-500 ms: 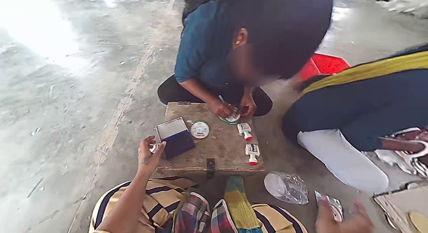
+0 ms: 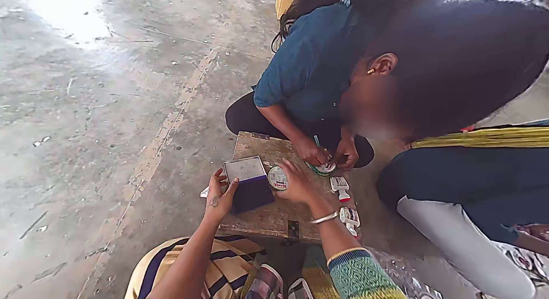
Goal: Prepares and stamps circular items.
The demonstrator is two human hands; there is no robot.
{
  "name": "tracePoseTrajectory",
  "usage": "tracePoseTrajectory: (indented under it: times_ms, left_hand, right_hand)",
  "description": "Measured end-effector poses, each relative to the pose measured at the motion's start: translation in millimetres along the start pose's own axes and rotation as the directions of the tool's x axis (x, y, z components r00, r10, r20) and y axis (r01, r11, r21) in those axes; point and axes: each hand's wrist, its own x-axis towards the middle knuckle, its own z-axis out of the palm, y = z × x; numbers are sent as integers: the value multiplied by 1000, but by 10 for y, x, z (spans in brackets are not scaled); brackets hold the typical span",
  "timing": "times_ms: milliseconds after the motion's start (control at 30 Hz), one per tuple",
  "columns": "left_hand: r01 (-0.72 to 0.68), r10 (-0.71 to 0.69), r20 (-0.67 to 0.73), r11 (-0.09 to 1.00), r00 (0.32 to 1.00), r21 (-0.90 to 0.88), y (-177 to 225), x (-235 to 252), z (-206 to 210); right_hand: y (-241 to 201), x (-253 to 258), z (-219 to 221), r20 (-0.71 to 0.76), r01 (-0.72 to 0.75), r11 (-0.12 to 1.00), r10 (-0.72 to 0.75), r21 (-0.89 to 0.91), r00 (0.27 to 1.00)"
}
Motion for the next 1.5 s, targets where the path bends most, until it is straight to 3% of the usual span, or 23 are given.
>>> tracePoseTrajectory:
  times_ms: [100,200,267,333,400,467,533,567,667,733,800,867,900,933,1033,1067,1133,1267,1400,1433,1500]
  left_hand:
    - [-9,9,0,1000,1000,-20,2,5,9]
    - [-63,65,-30,996,997,66,-35,-5,14]
    - [-211,236,-101,954,966,214,-58,-64,54]
    - [-390,455,-137,856,880,338,-41,-195,163]
    - [-549,603,-21,740,797,389,3,-326,318]
    - [-618,546,289,681,786,393,131,-451,514]
    - [-634,309,596,614,742,471,327,-497,791]
    - [-631,184,665,565,724,532,406,-483,967]
    - [-566,-118,672,444,731,694,581,-395,1426]
    - [-553,-192,668,423,719,718,589,-385,1582]
    - [-630,-150,758,468,635,620,552,-402,1634]
    - [-724,2,869,553,495,411,447,-392,1609]
    - [-742,108,884,594,456,311,385,-383,1575]
    - [-734,212,854,630,476,253,338,-386,1536]
    - [-674,391,619,665,681,321,317,-406,1474]
    - [-646,350,603,658,717,386,360,-436,1467]
    - [-622,211,655,608,726,494,440,-537,1503]
    - [-667,-57,779,481,624,570,513,-627,1677]
    - [-701,-76,908,610,413,370,567,-335,1585]
    - [-704,-24,927,644,373,300,543,-244,1537]
    - [-704,160,910,688,383,176,451,-120,1471]
  right_hand:
    - [-35,142,-51,108,15,997,-7,-73,994]
    - [-39,-49,15,36,-112,986,117,-120,992]
    - [-152,-385,70,-58,-373,920,368,-118,928]
    - [-182,-753,175,-124,-553,831,543,-58,830]
    - [-161,-1084,207,-104,-617,787,616,31,781]
    - [-39,-1270,180,-102,-606,772,630,190,770]
    - [78,-1326,103,-116,-576,767,624,283,773]
    - [123,-1331,52,-129,-566,769,619,296,774]
    - [208,-1430,-75,-156,-552,784,606,284,780]
    - [310,-1587,-40,-178,-536,789,598,299,781]
    - [461,-1742,43,-227,-507,788,596,350,770]
    - [602,-1875,146,-291,-470,770,612,431,736]
    - [659,-1926,194,-323,-448,762,619,467,716]
    - [704,-1965,227,-346,-429,756,624,494,701]
    - [785,-1976,228,-411,-379,773,605,509,682]
    - [802,-1966,218,-432,-377,780,602,500,672]
    - [836,-1940,187,-446,-410,776,618,480,647]
    - [906,-1852,242,-348,-525,699,706,486,618]
    - [858,-1762,314,-248,-614,640,758,462,603]
    - [847,-1742,316,-239,-623,641,758,449,607]
    - [832,-1706,295,-219,-630,644,753,434,620]
